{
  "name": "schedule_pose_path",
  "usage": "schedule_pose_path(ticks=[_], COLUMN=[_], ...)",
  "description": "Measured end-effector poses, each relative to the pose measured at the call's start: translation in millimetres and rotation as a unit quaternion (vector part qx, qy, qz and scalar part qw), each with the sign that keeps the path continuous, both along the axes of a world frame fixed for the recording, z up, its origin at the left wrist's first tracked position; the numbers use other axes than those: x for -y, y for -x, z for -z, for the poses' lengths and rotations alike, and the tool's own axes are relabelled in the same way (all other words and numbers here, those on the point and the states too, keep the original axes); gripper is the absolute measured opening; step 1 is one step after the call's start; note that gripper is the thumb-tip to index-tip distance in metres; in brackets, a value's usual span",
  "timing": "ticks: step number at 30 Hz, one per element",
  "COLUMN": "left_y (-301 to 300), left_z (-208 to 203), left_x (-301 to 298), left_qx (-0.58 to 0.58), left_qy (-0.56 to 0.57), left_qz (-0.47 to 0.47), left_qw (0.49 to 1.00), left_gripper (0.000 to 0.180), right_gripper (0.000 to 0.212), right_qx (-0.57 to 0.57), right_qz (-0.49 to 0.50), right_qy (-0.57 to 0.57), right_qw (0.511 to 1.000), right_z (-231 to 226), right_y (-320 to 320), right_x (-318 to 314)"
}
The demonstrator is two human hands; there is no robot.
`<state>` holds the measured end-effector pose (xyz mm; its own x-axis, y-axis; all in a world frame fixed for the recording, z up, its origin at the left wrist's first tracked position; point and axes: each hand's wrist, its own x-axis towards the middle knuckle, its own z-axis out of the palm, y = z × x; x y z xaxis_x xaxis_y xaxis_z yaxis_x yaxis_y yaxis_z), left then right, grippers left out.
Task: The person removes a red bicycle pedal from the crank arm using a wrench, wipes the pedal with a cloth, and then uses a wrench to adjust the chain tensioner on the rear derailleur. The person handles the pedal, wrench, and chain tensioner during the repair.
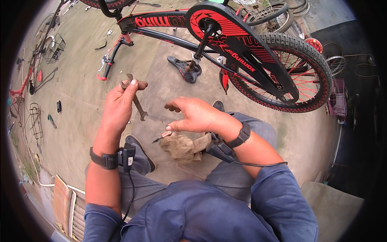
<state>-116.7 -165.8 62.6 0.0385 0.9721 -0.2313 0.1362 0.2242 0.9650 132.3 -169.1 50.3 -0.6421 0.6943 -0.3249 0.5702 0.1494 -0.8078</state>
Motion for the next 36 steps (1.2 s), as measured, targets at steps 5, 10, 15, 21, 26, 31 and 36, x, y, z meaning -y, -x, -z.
schedule_pose_path(ticks=[5, 10, 15, 21, 26, 31, 36], left_y=[-34.3, -62.2, -86.7, -136.8, -168.5, -169.7, -161.6], left_z=[-8.2, -17.4, -33.0, -54.3, -58.7, -62.6, -71.0], left_x=[-1.1, -7.1, -46.7, -146.6, -195.6, -201.8, -195.9], left_qx=[0.144, 0.246, 0.274, -0.300, -0.413, -0.400, -0.412], left_qy=[0.030, 0.017, -0.020, -0.423, -0.485, -0.432, -0.430], left_qz=[0.051, 0.101, 0.090, 0.118, 0.187, 0.213, 0.237], left_qw=[0.988, 0.964, 0.957, 0.847, 0.748, 0.780, 0.767], left_gripper=[0.039, 0.048, 0.057, 0.051, 0.050, 0.041, 0.037], right_gripper=[0.057, 0.029, 0.023, 0.023, 0.023, 0.024, 0.026], right_qx=[-0.166, -0.288, -0.317, -0.429, -0.425, -0.410, -0.413], right_qz=[0.093, 0.157, 0.240, 0.473, 0.518, 0.520, 0.536], right_qy=[0.061, 0.238, 0.109, -0.106, -0.151, -0.155, -0.148], right_qw=[0.980, 0.914, 0.911, 0.762, 0.727, 0.733, 0.721], right_z=[3.4, -6.3, -48.8, -75.9, -67.5, -64.0, -65.6], right_y=[9.0, 10.2, -49.7, -150.7, -182.0, -190.3, -196.4], right_x=[3.3, 2.9, -16.5, -36.9, -40.9, -39.8, -39.7])
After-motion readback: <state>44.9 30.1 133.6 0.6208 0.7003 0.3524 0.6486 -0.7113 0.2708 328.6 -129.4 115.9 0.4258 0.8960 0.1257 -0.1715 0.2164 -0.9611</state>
